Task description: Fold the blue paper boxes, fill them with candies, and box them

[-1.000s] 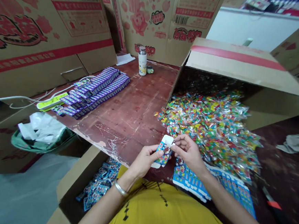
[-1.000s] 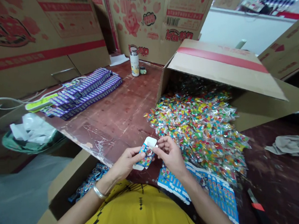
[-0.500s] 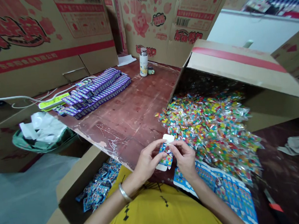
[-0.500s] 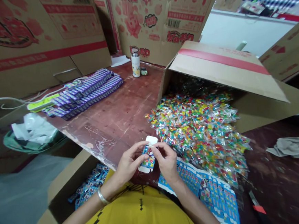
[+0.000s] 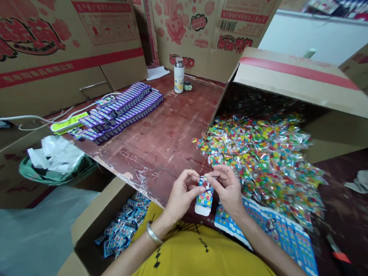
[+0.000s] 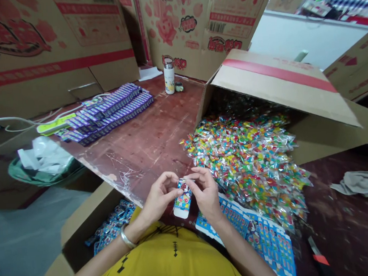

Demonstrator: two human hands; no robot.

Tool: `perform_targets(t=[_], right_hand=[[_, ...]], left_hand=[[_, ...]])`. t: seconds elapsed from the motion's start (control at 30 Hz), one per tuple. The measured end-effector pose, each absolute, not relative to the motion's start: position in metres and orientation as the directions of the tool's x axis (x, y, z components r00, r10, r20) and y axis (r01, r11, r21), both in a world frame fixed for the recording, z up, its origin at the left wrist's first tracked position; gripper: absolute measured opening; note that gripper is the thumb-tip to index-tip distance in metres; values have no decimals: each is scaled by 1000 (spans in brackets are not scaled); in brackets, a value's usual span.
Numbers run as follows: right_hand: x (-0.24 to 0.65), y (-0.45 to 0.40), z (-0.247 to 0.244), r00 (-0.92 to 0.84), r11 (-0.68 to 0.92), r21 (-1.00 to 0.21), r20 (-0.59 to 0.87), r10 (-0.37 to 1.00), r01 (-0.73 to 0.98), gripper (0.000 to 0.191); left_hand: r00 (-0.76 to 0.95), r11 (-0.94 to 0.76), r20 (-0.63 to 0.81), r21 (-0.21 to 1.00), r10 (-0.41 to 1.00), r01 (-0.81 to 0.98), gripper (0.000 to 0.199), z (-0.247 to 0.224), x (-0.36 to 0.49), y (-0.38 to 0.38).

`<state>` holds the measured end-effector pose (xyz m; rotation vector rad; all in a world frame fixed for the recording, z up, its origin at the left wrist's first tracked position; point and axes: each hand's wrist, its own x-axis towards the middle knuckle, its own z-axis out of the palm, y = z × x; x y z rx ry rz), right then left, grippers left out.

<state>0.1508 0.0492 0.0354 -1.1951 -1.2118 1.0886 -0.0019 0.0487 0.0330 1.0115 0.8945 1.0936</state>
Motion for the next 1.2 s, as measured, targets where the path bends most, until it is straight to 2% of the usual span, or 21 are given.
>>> perform_targets(t=[0.1,0.2,0.33,0.47,0.6,0.73,0.87,0.93,0.97,1.0,1.07,1.13,1.2], right_hand=[[153,49,40,-15,89,-992,88,996,86,10],[157,53,41,-37,75,-993,72,997,89,16],[163,62,38,-81,-89,-995,-92,992,36,21],[171,71,39,-109,-136,-990,-139,984,31,19],[171,71,46,-175,-53,-996,-66,982,77,17],[165,57,45,-203,70,-987,39,978,147,13],[174,57,41,-279,90,-965,19,960,245,21],[187,70,41,-243,145,-892,41,969,427,22],[194,80,41,-177,174,-815,90,980,552,21],[201,90,40,-134,190,-704,135,982,685,20],[209,111,35,-194,240,-442,149,970,864,19],[209,126,27,-297,317,-256,114,948,913,23],[204,135,17,-340,355,-191,105,934,915,26]], left_hand=[[231,160,-98,949,968,-270,34,34,-5,49],[205,158,-116,967,972,-202,35,36,-7,47],[166,95,-82,993,983,-75,33,37,-6,44],[190,82,-71,995,979,-55,41,36,-5,42],[224,97,-83,994,971,-53,47,38,-8,42],[244,80,-73,997,967,-19,30,42,-10,42],[231,94,-85,995,969,-31,22,36,-16,46],[218,141,-123,987,968,-71,23,30,-23,51],[216,169,-146,981,965,-90,25,26,-26,53],[212,196,-171,975,962,-102,28,23,-30,56],[195,259,-235,960,952,-106,33,19,-36,59],[178,341,-316,931,932,-129,35,18,-39,59],[194,426,-391,883,900,-196,46,20,-41,57]])
